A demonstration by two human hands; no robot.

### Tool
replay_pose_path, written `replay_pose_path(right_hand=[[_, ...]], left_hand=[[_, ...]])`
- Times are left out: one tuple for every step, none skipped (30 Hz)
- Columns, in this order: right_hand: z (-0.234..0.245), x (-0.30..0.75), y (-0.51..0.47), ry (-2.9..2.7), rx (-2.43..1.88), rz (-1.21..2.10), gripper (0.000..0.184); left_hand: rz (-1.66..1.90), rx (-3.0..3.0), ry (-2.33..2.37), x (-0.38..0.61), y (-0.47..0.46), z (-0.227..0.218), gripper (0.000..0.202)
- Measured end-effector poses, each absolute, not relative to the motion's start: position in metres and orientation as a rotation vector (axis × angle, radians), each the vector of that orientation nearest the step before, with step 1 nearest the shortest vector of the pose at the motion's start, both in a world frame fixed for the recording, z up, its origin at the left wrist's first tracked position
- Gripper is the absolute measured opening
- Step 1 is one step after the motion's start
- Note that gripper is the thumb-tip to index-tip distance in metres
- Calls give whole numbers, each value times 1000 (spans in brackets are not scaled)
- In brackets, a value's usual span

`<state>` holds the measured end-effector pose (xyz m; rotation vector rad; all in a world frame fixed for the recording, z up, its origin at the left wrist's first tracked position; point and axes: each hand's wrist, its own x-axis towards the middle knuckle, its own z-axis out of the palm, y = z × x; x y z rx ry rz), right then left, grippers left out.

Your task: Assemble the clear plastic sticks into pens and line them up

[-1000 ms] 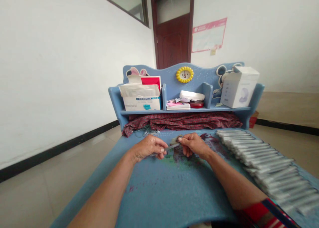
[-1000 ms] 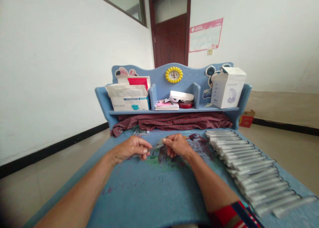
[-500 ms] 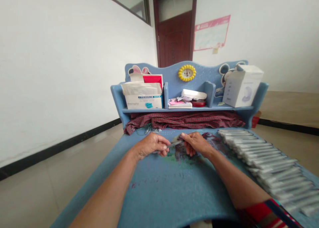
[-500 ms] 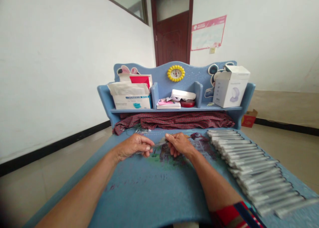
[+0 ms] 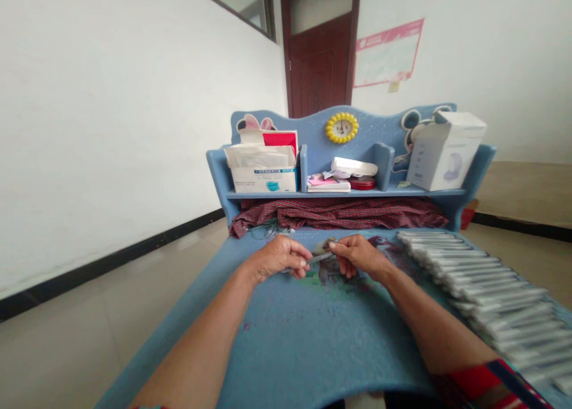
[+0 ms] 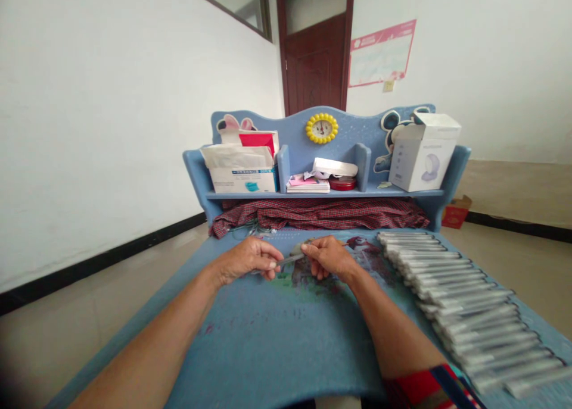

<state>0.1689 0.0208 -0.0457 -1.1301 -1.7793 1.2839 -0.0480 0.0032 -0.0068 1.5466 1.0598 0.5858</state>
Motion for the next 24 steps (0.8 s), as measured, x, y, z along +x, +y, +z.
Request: replay_pose_path(right_hand=[[-46,169,21,-1789,-1146,1299,48],[-46,169,21,-1792,-1166,1314,48],[-47,169,21,-1792,-1183,1329,48],[-47,169,21,-1789,-1197,1343,47],[-47,170,21,-1782,-1209,1357,46],[-48,170,22,-1772,-1224,1367,45],[-48,170,22,-1760,-1240,1376,44],[-48,171,23,-1750,-1259,1383,43],[-48,172,24,-1742,-1281,1387,42],[-49,173,25,-1735,-1303,1389,41],[-50,175,26,-1727,-1325,1390,40],[-51,176,27,-1715,-1349,1390,39],[-52,178,28,-1700,-1371,1390,38],[-53,180,29,-1684,-1388,1388,38],[-54,182,30,-1671,-1398,1387,38],[-55,184,31,-1665,-1400,1386,38],[-55,185,32,-1663,-1403,1377,38],[-54,186,32,-1666,-1406,1357,38],[-54,186,32,-1674,-1410,1323,38],[-52,186,32,-1693,-1404,1281,37],[-51,184,31,-1722,-1379,1237,35],[-50,183,31,-1761,-1331,1193,31],[-49,181,30,-1809,-1268,1154,28],[-48,179,29,-1858,-1205,1124,25]], left_hand=[[574,1561,1072,-47,3,-7,28],[562,1576,1087,-46,4,-8,28],[556,1593,1106,-45,5,-9,27],[552,1619,1126,-43,6,-10,27],[551,1661,1146,-42,7,-11,26],[558,1722,1168,-40,8,-13,26],[569,1801,1191,-37,8,-15,25],[582,1898,1219,-35,8,-17,25],[594,2008,1250,-32,7,-18,24],[599,2128,1282,-28,5,-20,24],[600,2259,1315,-24,2,-21,24],[593,2405,1326,-20,-1,-22,24],[581,2547,1329,-16,-5,-23,25],[564,2658,1354,-12,-9,-23,25],[525,2734,1394,-8,-13,-24,25],[484,2785,1442,-5,-16,-25,25],[445,2824,1481,-3,-19,-25,25],[418,2849,1512,-1,-20,-26,25],[398,2862,1538,0,-21,-27,25],[388,2868,1557,-1,-21,-28,25],[386,2868,1573,-2,-20,-29,24],[390,2866,1584,-4,-18,-30,24],[402,2866,1593,-6,-16,-32,24],[418,2867,1596,-8,-14,-33,25]])
